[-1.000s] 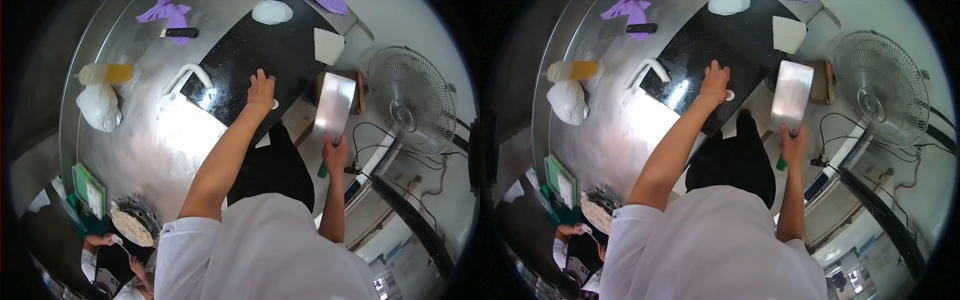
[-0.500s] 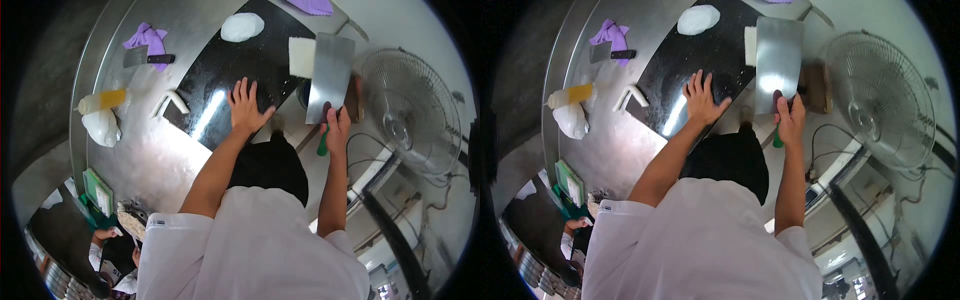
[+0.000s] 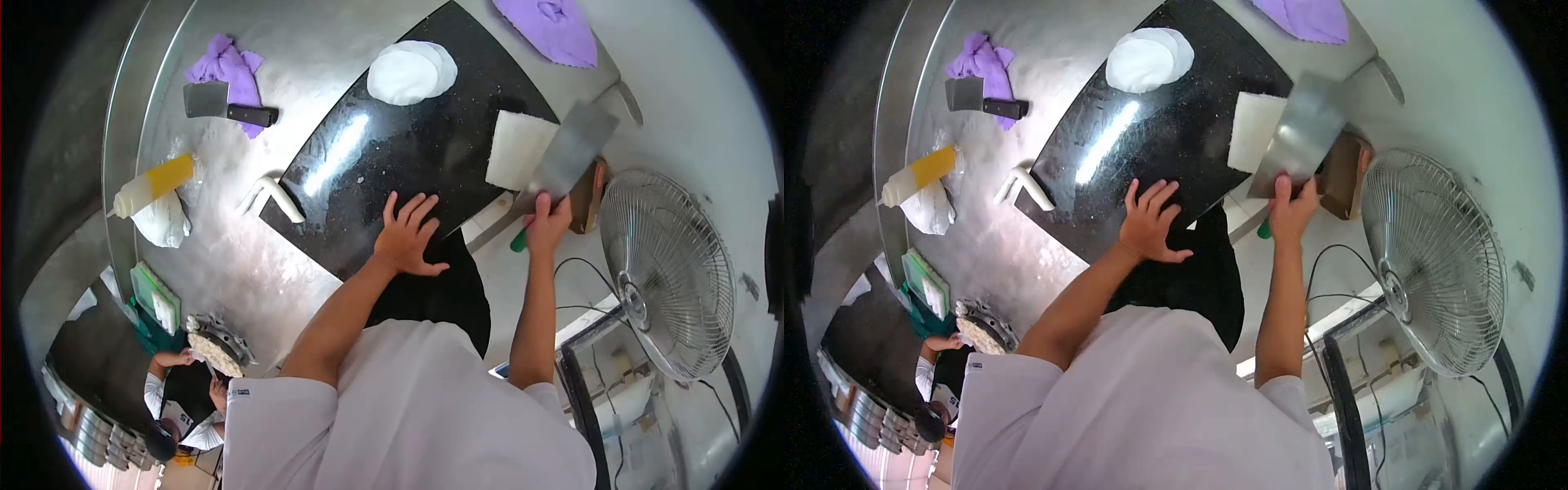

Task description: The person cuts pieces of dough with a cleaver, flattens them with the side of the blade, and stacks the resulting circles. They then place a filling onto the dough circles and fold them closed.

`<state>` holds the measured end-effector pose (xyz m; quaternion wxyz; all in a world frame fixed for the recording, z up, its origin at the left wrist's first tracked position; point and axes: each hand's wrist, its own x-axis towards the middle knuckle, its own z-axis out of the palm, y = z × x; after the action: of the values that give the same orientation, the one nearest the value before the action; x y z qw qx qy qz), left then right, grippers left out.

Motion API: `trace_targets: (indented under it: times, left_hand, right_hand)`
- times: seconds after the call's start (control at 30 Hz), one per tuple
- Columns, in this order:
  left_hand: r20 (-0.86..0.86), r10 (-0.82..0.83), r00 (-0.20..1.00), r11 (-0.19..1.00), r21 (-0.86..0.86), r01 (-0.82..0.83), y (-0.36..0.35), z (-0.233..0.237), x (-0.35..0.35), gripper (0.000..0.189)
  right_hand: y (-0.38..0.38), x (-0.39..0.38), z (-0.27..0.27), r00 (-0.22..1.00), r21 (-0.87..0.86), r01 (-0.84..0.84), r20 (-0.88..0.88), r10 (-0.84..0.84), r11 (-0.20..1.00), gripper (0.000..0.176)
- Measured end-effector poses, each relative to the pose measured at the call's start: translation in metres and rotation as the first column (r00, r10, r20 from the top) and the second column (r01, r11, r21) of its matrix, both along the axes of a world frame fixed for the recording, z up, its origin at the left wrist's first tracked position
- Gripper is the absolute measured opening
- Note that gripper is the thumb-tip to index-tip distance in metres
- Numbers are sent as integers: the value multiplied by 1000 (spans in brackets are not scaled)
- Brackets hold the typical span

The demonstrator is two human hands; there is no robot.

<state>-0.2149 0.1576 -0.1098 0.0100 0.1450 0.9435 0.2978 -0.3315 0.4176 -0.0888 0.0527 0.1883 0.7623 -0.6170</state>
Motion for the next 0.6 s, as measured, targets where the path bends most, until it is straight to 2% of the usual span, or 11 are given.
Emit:
trace_targets:
  times: [0.03,0.07,0.17,0.2,0.27,0.3,0.4,0.5,0.53,0.57,0.6]
  left_hand:
    - [-16,-16,1000,1000,27,16,0,-2,1,78]
    - [-16,-9,1000,1000,30,10,0,-2,2,78]
    - [2,-27,1000,997,66,27,-3,0,1,78]
    - [-2,-26,1000,998,63,26,-3,3,1,76]
    - [-31,-34,999,997,64,36,-5,4,-5,75]
    - [-36,-38,999,998,55,40,-5,3,-6,73]
    - [-71,-72,995,995,60,76,-5,12,-14,67]
    - [-57,-100,993,981,163,108,-8,7,-39,62]
    - [71,49,996,881,466,-77,-11,6,-55,62]
    - [252,141,957,670,688,-279,-11,8,-61,61]
    - [249,110,962,667,699,-257,-6,17,-60,61]
  right_hand:
    - [10,13,-45,965,465,-245,198,170,851,40]
    - [13,13,-44,964,468,-250,198,175,848,40]
    - [-6,10,-5,955,205,-149,283,87,967,41]
    - [-6,23,-3,951,205,-150,298,85,967,41]
    - [-3,36,-1,982,-48,-1,190,10,999,39]
    - [-3,46,2,984,-40,9,176,-2,999,39]
    - [-3,85,17,985,128,-85,163,64,988,38]
    - [3,143,23,989,168,-73,141,49,983,38]
    - [1,161,29,991,183,-41,131,17,982,38]
    - [-5,182,39,985,154,21,168,-47,988,37]
    - [-8,200,46,973,126,83,205,-108,988,37]
